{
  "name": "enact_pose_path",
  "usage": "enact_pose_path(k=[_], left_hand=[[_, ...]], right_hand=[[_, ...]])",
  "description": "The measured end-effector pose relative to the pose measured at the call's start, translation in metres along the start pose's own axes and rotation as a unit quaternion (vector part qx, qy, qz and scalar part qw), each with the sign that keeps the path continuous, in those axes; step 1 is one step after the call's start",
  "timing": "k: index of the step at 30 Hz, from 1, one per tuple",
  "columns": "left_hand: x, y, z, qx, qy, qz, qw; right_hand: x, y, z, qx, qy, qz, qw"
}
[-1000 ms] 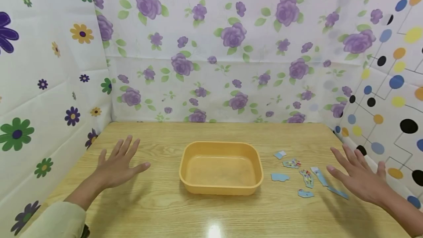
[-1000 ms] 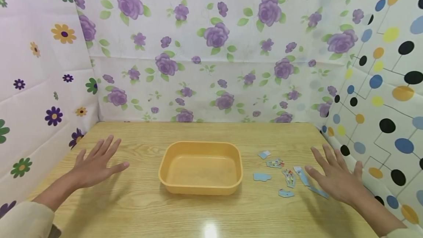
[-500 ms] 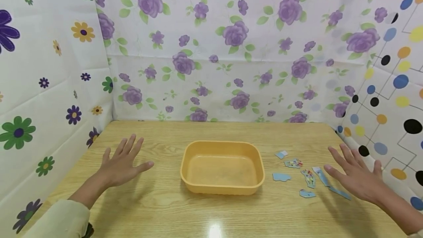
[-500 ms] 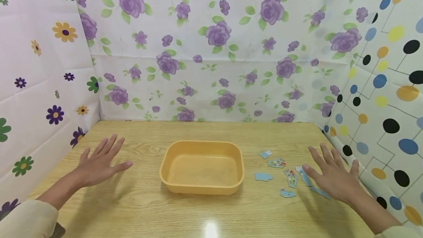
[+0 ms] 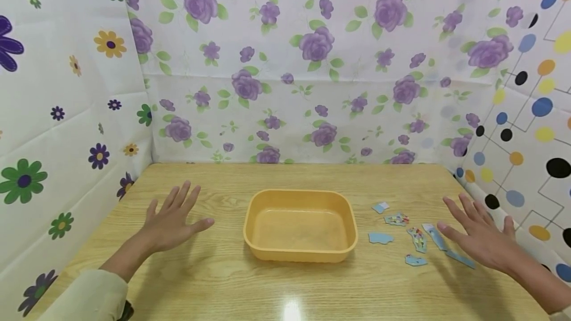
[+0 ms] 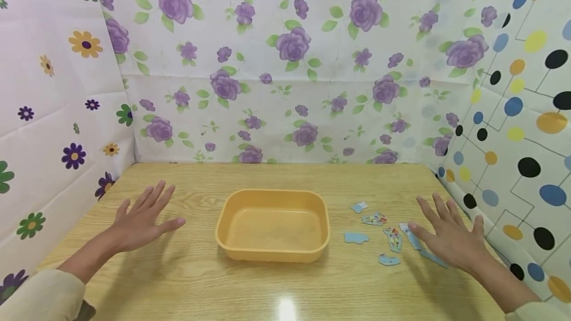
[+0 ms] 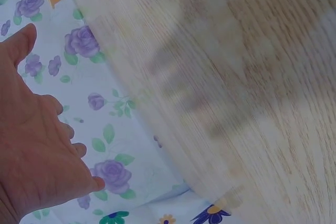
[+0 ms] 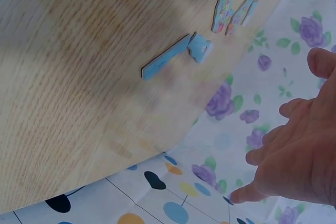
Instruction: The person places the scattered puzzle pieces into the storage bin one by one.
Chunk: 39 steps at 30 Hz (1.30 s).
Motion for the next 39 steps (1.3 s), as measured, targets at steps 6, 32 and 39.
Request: enact_pose_path(k=[6, 32, 39], left_hand=[[-0.004, -0.001, -0.001, 0.001, 0.001, -0.001, 1.0000], [-0.022, -0.005, -0.013, -0.016, 0.054, -0.029, 0.9980], [-0.025, -0.007, -0.016, -0.031, 0.085, -0.042, 0.9950]], right_hand=[[-0.002, -0.002, -0.001, 0.004, 0.002, -0.002, 1.0000], [-0.005, -0.009, -0.005, 0.003, 0.014, 0.030, 0.9995], [-0.007, -0.011, -0.005, -0.001, 0.007, 0.031, 0.9995]])
Point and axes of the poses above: each hand's wrist, its own y-axis away from the middle knuckle, its own z-axis out of the back of the hand, x = y × z, the point moved 4 cm from there along -y, towards the middle knuckle, and after that the axes turned 3 degrees about x, right-handed, at the moved point
